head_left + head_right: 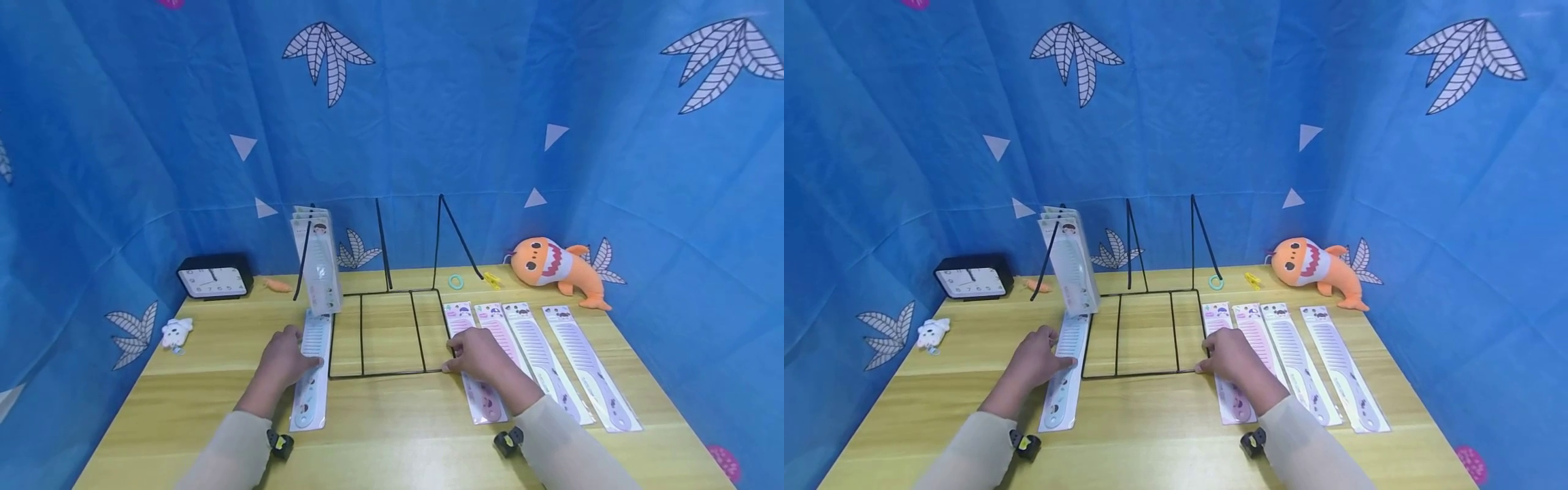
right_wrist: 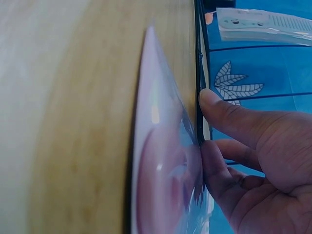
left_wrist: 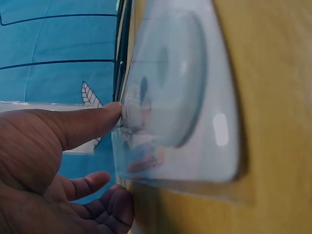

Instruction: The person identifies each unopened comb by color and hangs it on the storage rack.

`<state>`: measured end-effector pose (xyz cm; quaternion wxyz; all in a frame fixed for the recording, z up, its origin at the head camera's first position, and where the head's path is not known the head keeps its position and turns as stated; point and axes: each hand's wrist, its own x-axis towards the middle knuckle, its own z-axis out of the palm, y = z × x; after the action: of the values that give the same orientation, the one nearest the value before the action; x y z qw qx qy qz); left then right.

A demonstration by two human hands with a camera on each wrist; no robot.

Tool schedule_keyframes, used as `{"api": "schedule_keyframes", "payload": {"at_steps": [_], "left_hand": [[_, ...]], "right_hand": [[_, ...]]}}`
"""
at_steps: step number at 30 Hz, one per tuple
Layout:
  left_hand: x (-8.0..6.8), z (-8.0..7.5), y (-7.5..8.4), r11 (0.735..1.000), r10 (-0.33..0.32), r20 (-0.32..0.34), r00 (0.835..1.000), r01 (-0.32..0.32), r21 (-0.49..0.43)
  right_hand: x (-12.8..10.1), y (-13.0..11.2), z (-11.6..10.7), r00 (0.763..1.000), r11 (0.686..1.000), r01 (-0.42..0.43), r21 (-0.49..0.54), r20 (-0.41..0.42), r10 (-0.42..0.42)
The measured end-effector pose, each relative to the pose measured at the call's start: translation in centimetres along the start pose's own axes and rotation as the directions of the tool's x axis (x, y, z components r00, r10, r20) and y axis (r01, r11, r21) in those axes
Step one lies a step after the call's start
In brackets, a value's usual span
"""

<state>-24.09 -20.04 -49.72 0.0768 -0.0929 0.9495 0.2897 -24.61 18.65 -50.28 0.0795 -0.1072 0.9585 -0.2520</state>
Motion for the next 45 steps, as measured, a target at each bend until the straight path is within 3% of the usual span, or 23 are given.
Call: {"api": "schedule_keyframes", "payload": {"at_steps": [6, 14, 21, 25, 35, 41, 45], "left_hand": [[-0.1, -0.3, -0.4, 1.000, -0.023, -0.002, 1.000, 0.023, 0.013], [0.2, -1.9, -1.9, 0.995, -0.097, 0.030, 0.995, 0.096, 0.032], [0.4, -3.5, -2.6, 0.978, -0.194, 0.072, 0.978, 0.188, 0.086], [0.5, -3.8, -2.7, 0.974, -0.214, 0.088, 0.973, 0.206, 0.092], [0.3, -4.7, -4.3, 0.990, -0.138, 0.085, 0.987, 0.135, 0.038], [0.4, -5.9, -5.5, 0.987, -0.148, 0.148, 0.978, 0.154, -0.034], [0.3, -6.9, -6.4, 0.992, -0.101, 0.165, 0.981, 0.112, -0.058]], "right_hand": [[0.0, 0.0, 0.0, 1.000, 1.000, -0.005, 0.002, 0.002, 0.005], [0.0, -0.1, 0.0, 1.000, 1.000, 0.008, -0.007, -0.009, -0.008], [-0.1, -0.2, -0.1, 1.000, 1.000, -0.028, 0.012, 0.002, 0.028], [-0.1, -0.1, -0.1, 1.000, 1.000, -0.022, 0.009, -0.004, 0.022], [-0.1, 0.1, 0.3, 1.000, 1.000, -0.016, -0.008, -0.003, 0.016], [-0.1, -0.1, 0.1, 1.000, 1.000, -0.023, -0.006, -0.001, 0.023], [-0.1, -0.1, 0.0, 0.999, 0.999, -0.034, -0.002, 0.010, 0.034]]}}
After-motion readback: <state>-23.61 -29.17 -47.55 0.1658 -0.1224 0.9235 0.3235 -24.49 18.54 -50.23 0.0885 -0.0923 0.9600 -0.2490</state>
